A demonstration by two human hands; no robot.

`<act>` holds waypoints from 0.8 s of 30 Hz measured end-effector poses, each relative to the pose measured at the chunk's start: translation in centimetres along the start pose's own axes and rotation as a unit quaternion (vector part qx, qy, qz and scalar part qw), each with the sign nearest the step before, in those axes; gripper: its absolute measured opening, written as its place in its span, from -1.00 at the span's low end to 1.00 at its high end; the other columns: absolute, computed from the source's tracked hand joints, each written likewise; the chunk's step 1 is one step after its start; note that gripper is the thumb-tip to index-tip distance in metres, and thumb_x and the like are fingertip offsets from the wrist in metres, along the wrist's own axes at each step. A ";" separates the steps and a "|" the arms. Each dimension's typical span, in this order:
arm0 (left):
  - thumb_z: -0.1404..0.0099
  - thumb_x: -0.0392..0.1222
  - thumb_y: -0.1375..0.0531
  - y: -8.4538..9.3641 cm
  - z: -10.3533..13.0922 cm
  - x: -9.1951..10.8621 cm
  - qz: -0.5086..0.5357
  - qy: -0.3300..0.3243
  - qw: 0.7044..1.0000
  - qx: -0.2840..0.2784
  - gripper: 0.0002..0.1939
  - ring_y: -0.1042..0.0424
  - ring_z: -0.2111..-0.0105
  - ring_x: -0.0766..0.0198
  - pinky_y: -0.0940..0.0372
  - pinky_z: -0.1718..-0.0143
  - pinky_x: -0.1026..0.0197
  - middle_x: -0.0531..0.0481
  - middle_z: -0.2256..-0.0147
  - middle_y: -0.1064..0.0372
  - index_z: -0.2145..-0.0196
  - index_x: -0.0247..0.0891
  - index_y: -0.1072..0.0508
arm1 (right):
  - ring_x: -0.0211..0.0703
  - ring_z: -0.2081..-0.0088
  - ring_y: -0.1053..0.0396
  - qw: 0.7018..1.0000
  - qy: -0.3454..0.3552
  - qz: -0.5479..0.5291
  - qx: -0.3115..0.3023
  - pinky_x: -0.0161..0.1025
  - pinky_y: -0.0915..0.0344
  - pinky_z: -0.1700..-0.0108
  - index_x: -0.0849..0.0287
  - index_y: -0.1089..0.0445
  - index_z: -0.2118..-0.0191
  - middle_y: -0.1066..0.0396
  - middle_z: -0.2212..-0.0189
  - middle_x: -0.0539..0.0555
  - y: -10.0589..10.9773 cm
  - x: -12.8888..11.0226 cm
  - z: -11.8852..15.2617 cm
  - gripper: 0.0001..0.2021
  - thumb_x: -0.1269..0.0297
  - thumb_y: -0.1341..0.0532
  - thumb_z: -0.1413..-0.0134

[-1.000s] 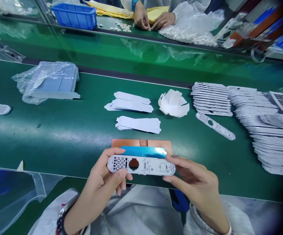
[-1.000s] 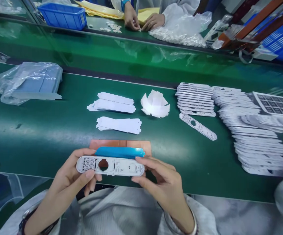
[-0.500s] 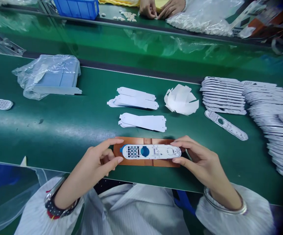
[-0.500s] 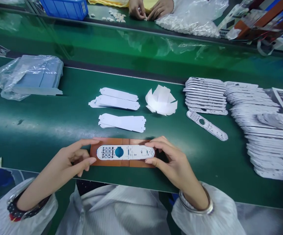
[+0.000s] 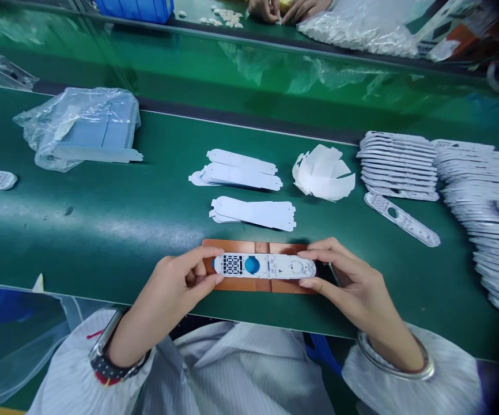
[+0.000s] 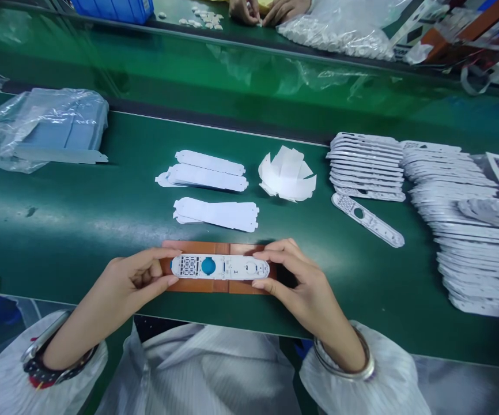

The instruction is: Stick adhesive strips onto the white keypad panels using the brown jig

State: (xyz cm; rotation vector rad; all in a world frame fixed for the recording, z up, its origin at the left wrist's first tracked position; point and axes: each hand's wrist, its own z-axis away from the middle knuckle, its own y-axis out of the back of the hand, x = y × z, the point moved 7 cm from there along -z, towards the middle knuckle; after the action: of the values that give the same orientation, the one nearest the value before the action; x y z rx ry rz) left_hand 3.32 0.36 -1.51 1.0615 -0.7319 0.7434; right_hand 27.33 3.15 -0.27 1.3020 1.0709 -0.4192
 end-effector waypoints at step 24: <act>-0.20 -0.04 -0.10 -0.2 -0.3 0.2 -0.054 -0.004 0.999 -0.006 -0.69 -0.28 0.63 0.33 -0.18 0.60 0.32 0.11 0.60 -0.26 0.17 -0.23 -0.46 | -0.09 0.18 -0.23 0.998 -0.016 0.068 -0.009 -0.13 -0.30 0.21 0.03 -0.39 0.07 -0.30 0.26 0.08 -0.5 0.2 0.5 -0.72 0.30 -0.27 -0.05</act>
State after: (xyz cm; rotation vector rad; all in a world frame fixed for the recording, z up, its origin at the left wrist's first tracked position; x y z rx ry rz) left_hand 3.62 0.66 -1.54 1.0843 -0.6799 0.6420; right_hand 27.25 2.58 -0.79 1.3400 0.9515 -0.3259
